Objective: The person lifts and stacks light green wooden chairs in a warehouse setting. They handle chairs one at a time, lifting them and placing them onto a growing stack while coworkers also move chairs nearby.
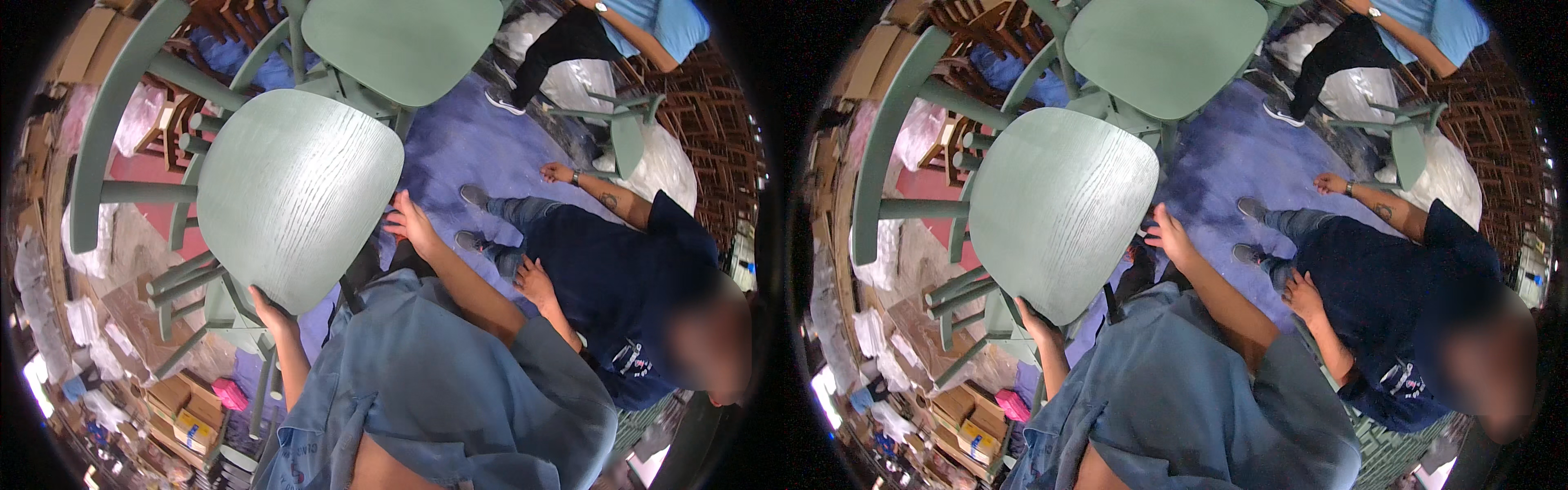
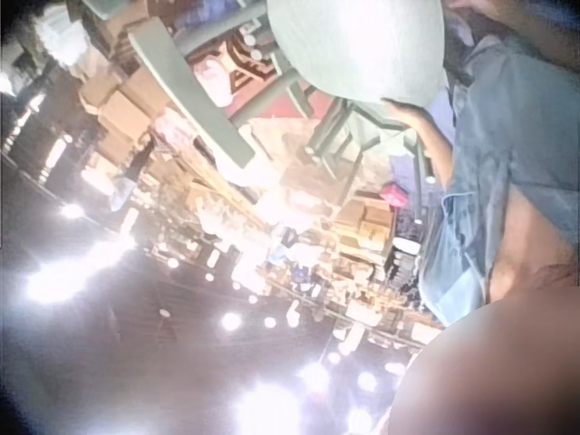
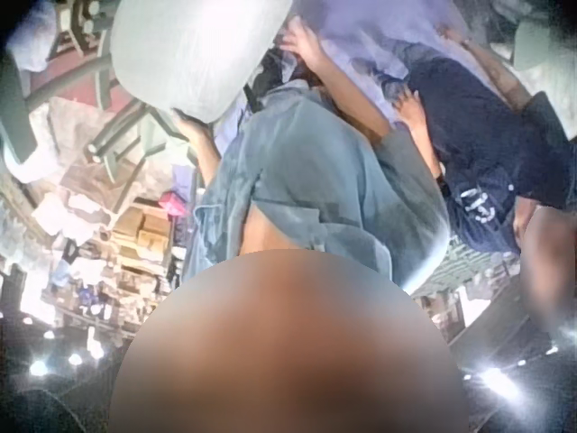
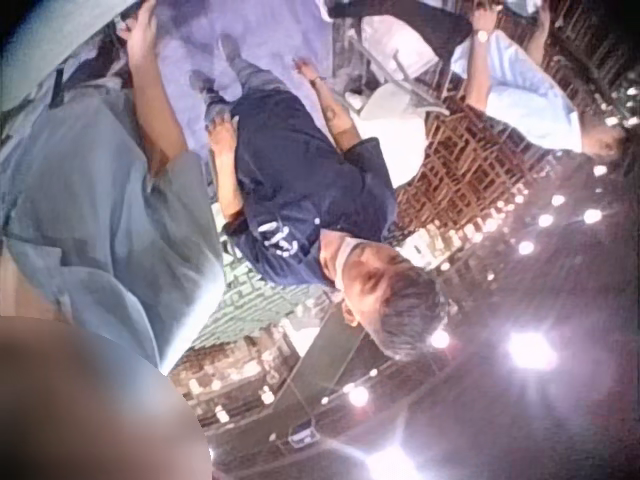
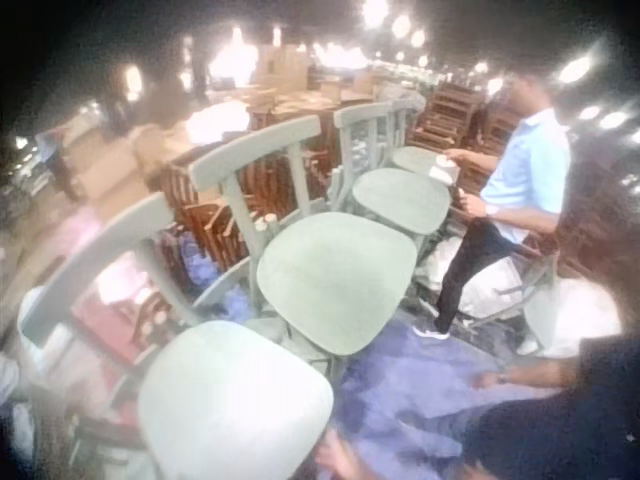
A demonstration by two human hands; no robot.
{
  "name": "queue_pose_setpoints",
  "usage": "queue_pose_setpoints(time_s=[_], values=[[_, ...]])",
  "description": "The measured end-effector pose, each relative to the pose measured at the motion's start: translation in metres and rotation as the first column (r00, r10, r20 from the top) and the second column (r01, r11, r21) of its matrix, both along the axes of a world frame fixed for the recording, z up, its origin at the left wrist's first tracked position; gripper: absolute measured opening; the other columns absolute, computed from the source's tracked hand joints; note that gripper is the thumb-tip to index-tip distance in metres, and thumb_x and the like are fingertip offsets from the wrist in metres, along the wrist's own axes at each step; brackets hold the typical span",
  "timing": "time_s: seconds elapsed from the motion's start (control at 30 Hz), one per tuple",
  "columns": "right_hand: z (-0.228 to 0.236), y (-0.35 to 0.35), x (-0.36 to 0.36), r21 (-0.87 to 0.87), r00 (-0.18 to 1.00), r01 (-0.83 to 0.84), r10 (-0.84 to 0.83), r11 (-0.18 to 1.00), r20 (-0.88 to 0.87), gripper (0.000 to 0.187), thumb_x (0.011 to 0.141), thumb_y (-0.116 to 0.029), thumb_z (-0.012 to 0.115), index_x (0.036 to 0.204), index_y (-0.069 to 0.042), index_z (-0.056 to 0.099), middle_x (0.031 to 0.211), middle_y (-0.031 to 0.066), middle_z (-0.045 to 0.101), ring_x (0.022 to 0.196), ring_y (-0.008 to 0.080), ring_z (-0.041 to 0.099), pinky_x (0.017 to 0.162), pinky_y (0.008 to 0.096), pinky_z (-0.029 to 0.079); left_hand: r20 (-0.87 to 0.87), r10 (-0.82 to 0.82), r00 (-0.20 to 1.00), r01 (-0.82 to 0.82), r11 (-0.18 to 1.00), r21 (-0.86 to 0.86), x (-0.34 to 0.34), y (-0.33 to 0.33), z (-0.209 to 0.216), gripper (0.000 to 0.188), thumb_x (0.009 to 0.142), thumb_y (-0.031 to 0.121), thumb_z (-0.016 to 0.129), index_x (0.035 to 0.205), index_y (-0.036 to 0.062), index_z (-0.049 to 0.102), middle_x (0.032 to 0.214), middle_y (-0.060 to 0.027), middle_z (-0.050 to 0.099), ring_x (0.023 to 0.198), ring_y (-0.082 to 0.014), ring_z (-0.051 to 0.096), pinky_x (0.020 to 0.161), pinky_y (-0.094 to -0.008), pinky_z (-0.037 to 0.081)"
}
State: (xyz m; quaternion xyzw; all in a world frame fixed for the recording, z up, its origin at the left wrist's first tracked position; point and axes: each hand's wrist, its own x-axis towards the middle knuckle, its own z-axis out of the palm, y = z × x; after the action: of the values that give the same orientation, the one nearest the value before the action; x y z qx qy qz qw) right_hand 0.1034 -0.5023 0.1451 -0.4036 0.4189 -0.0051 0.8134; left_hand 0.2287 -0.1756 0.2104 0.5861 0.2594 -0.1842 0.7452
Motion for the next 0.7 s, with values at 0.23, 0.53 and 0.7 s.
queue_pose_setpoints(time_s=[0.23, 0.53, 0.7], values=[[-0.145, 0.027, -0.166, -0.11, 0.913, -0.105, 0.052, 0.988, -0.405, 0.057, 0.101, -0.052, 0.058, 0.133, -0.005, 0.061, 0.118, 0.0119, 0.071, 0.097, 0.0226, 0.068, 0.081, 0.039, 0.055, -0.251, -0.176, 0.952, 0.205, 0.974, 0.093, -0.115, 0.092, -0.063, 0.076, 0.103, 0.068, 0.043, 0.141, 0.0014, 0.05, 0.133, -0.0182, 0.062, 0.114, -0.0326, 0.063, 0.1, -0.0502, 0.049], [-0.18, 0.205, -0.387, -0.138, 0.611, 0.035, -0.131, 0.99, -0.781, 0.034, 0.1, -0.03, 0.053, 0.106, -0.001, 0.071, 0.088, 0.012, 0.072, 0.074, 0.0275, 0.072, 0.066, 0.0452, 0.059, -0.195, -0.747, 0.636, 0.764, 0.573, 0.296, -0.075, 0.118, -0.113, 0.041, 0.105, 0.038, 0.059, 0.118, -0.0002, 0.063, 0.107, -0.0129, 0.072, 0.093, -0.0205, 0.069, 0.082, -0.0337, 0.054], [-0.19, 0.391, -0.407, -0.522, 0.843, 0.162, -0.392, 0.838, -0.369, 0.044, 0.102, -0.037, 0.061, 0.122, 0.001, 0.069, 0.113, 0.0106, 0.074, 0.099, 0.0237, 0.07, 0.088, 0.037, 0.056, 0.009, -0.949, 0.316, 0.904, 0.305, 0.299, -0.085, 0.121, -0.125, 0.037, 0.105, 0.034, 0.061, 0.113, -0.0023, 0.066, 0.101, -0.0107, 0.073, 0.09, -0.0172, 0.068, 0.08, -0.0298, 0.053]])
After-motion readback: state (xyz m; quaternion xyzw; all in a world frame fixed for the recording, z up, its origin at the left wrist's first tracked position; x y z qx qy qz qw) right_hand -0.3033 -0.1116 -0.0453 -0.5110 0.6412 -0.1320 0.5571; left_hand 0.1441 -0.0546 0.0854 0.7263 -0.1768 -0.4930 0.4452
